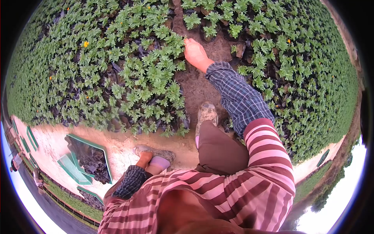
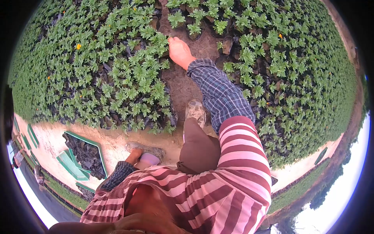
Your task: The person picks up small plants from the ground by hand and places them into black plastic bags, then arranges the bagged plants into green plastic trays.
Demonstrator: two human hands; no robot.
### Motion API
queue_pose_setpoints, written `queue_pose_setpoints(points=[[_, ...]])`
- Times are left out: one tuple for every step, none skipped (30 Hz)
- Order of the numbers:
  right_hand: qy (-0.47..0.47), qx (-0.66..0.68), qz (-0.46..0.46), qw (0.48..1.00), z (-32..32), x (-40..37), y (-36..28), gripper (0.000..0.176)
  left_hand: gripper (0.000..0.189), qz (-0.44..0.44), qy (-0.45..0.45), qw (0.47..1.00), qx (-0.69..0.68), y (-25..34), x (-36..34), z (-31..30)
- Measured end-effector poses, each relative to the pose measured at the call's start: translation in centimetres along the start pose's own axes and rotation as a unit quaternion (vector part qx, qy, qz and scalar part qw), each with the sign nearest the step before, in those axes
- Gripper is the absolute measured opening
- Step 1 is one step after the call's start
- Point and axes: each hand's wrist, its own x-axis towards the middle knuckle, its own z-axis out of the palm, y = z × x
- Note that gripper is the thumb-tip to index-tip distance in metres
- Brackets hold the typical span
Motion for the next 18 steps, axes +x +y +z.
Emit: queue_pose_setpoints(points=[[0.007, 0.0, -0.001, 1.0, 0.2, -0.3, 0.0, 0.028, 0.039, 0.002, 0.005, 1.0, -0.009, -0.1, -0.1, 0.0], [0.016, 0.006, -0.013, 1.0, 0.4, -0.4, 0.0, 0.026, 0.04, 0.002, 0.01, 1.0, -0.019, -0.2, 0.0, 0.0], [0.023, 0.011, -0.026, 0.999, 0.2, -0.6, -0.3, 0.023, 0.04, 0.004, 0.014, 0.999, -0.029, -0.3, -0.1, 0.0], [0.027, 0.011, -0.029, 0.999, -0.1, -1.0, -0.3, 0.023, 0.041, 0.005, 0.019, 0.999, -0.042, -0.4, -0.1, -0.1], [0.072, 0.022, -0.014, 0.997, -0.2, -2.0, -0.3, 0.019, 0.042, 0.008, 0.021, 0.998, -0.054, -0.5, -0.2, -0.1], [0.115, 0.034, 0.002, 0.993, -0.4, -3.0, -0.2, 0.015, 0.043, 0.01, 0.024, 0.997, -0.068, -0.6, -0.4, 0.1], [0.146, 0.065, 0.001, 0.987, -0.8, -4.1, 0.5, 0.018, 0.044, 0.011, 0.027, 0.996, -0.082, -0.7, -0.4, 0.2], [0.141, 0.085, 0.04, 0.986, -1.2, -5.1, 1.2, 0.021, 0.045, 0.013, 0.03, 0.995, -0.097, -0.7, -0.5, 0.4], [0.141, 0.08, 0.04, 0.986, -2.1, -6.2, 1.9, 0.022, 0.046, 0.014, 0.034, 0.993, -0.113, -0.7, -0.4, 0.5], [0.139, 0.074, 0.04, 0.987, -2.7, -7.1, 2.9, 0.024, 0.047, 0.016, 0.038, 0.99, -0.134, -0.7, -0.4, 0.7], [0.153, 0.054, 0.05, 0.986, -3.1, -7.8, 3.9, 0.025, 0.049, 0.02, 0.041, 0.989, -0.143, -0.7, -0.3, 0.8], [0.164, 0.036, 0.059, 0.984, -3.1, -8.4, 4.9, 0.026, 0.05, 0.022, 0.045, 0.986, -0.162, -0.8, -0.4, 1.0], [0.165, 0.012, 0.05, 0.985, -3.4, -8.9, 5.9, 0.027, 0.051, 0.027, 0.047, 0.983, -0.178, -0.8, -0.6, 0.9], [0.153, 0.017, 0.072, 0.985, -3.6, -9.3, 6.8, 0.025, 0.052, 0.032, 0.052, 0.98, -0.19, -1.0, -0.7, 0.8], [0.154, 0.009, 0.076, 0.985, -3.4, -9.4, 8.0, 0.024, 0.053, 0.039, 0.055, 0.978, -0.199, -1.2, -0.8, 0.6], [0.156, 0.001, 0.079, 0.985, -3.1, -9.3, 9.4, 0.023, 0.054, 0.047, 0.059, 0.975, -0.209, -1.2, -1.0, 0.3], [0.136, -0.024, 0.082, 0.987, -2.7, -9.1, 11.1, 0.024, 0.056, 0.054, 0.064, 0.973, -0.217, -1.1, -1.4, 0.1], [0.116, -0.048, 0.085, 0.988, -2.1, -8.9, 12.1, 0.024, 0.057, 0.068, 0.067, 0.972, -0.217, -1.0, -1.6, -0.1]])
